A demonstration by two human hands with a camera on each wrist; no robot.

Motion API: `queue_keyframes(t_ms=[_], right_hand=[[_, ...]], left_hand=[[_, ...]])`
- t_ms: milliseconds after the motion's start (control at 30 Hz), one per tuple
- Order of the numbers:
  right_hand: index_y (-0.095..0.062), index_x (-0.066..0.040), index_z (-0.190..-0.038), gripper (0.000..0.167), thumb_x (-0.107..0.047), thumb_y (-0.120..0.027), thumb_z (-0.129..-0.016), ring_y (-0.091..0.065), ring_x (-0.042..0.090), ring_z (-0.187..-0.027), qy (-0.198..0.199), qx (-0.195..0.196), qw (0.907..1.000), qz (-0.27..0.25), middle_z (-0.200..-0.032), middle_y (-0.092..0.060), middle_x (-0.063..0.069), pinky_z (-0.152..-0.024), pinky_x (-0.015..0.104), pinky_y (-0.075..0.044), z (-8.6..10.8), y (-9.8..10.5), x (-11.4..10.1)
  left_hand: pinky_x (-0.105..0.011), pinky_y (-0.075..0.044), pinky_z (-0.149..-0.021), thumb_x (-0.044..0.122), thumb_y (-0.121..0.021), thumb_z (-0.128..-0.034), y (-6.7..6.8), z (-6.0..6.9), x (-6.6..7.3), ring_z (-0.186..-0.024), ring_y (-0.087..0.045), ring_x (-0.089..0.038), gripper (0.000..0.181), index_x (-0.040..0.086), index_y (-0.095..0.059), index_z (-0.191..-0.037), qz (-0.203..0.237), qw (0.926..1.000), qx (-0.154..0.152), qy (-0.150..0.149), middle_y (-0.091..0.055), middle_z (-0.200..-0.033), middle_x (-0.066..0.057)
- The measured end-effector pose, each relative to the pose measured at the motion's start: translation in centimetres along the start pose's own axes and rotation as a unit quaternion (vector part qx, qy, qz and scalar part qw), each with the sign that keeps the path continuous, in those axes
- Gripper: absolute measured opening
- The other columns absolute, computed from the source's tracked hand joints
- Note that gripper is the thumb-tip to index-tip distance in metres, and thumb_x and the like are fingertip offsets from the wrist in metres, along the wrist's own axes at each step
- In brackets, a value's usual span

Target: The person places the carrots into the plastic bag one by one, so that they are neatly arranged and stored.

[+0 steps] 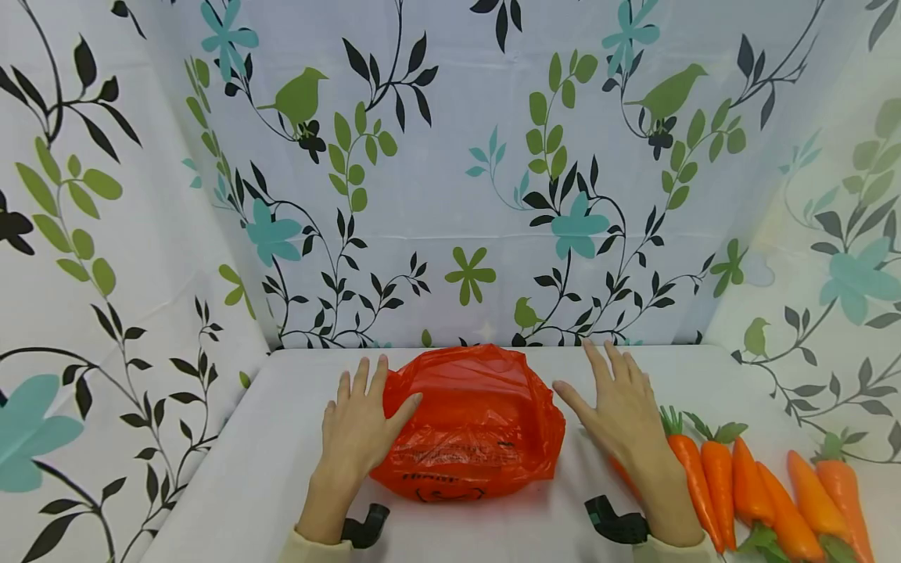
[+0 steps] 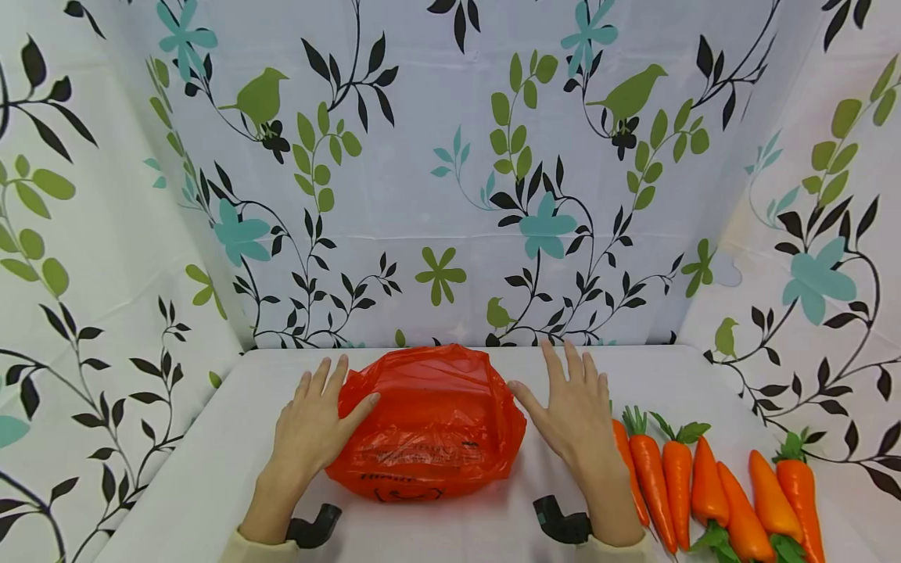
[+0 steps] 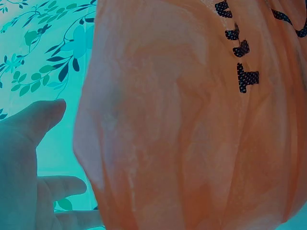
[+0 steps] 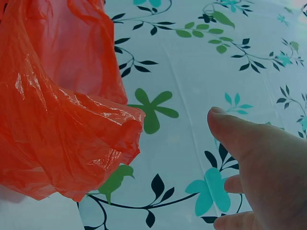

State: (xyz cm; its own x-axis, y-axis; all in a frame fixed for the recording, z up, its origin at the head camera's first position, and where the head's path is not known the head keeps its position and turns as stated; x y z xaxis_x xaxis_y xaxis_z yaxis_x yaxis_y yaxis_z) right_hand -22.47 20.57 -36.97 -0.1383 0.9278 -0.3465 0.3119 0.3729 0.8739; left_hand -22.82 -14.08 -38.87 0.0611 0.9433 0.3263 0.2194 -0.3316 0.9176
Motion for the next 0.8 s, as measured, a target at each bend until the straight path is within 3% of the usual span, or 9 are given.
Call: queue_keyframes(t_ms=[133, 367, 800], right_hand=[[-0.023, -0.015, -0.159, 0.085, -0.066, -0.045, -0.095, -0.022, 0.052, -0.145, -0.008, -0.009, 0.9999, 0.003, -0.162, -0.022, 0.025, -0.114, 0.073, -0.02, 0.0, 0.3, -0.1], [-0.021, -0.014, -0.16, 0.082, -0.059, -0.049, -0.097, -0.026, 0.051, -0.143, -0.021, -0.009, 0.9997, 0.002, -0.16, -0.026, 0.027, -0.11, 0.074, -0.027, -0.1, 0.7, 0.5], [-0.018, -0.008, -0.159, 0.082, -0.045, -0.057, -0.097, -0.03, 0.055, -0.138, -0.041, -0.041, 0.9983, -0.001, -0.157, -0.027, 0.031, -0.106, 0.074, -0.032, -0.3, 1.5, 1.8]], left_hand=[[-0.071, -0.042, -0.101, 0.07, -0.045, -0.0927, -0.1, -0.1, 0.0, -0.143, -0.035, -0.05, 0.088, 0.017, -0.023, -0.16, -0.003, 1.0, 0.007, 0.0, -0.028, -0.163, -0.019], [-0.065, -0.049, -0.094, 0.064, -0.049, -0.0936, 0.0, -0.1, 0.0, -0.13, -0.048, -0.046, 0.085, 0.015, -0.025, -0.159, 0.004, 1.0, 0.006, 0.004, -0.032, -0.16, -0.02], [-0.061, -0.056, -0.083, 0.053, -0.058, -0.0924, 0.1, -0.2, -0.1, -0.119, -0.057, -0.043, 0.083, 0.012, -0.026, -0.159, 0.01, 0.9994, -0.01, 0.033, -0.042, -0.151, -0.023]])
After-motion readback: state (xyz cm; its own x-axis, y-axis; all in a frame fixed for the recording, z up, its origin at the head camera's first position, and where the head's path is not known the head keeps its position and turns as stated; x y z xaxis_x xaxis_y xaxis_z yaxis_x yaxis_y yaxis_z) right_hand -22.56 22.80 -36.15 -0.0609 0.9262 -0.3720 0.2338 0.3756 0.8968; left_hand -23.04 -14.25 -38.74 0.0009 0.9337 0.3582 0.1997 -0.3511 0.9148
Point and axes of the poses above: each hand's wrist, its own z-axis away from the middle knuckle, its own y-axis out of the back of the hand, x = y × z, the point moved 1 cm from there along -z, towards the middle knuckle
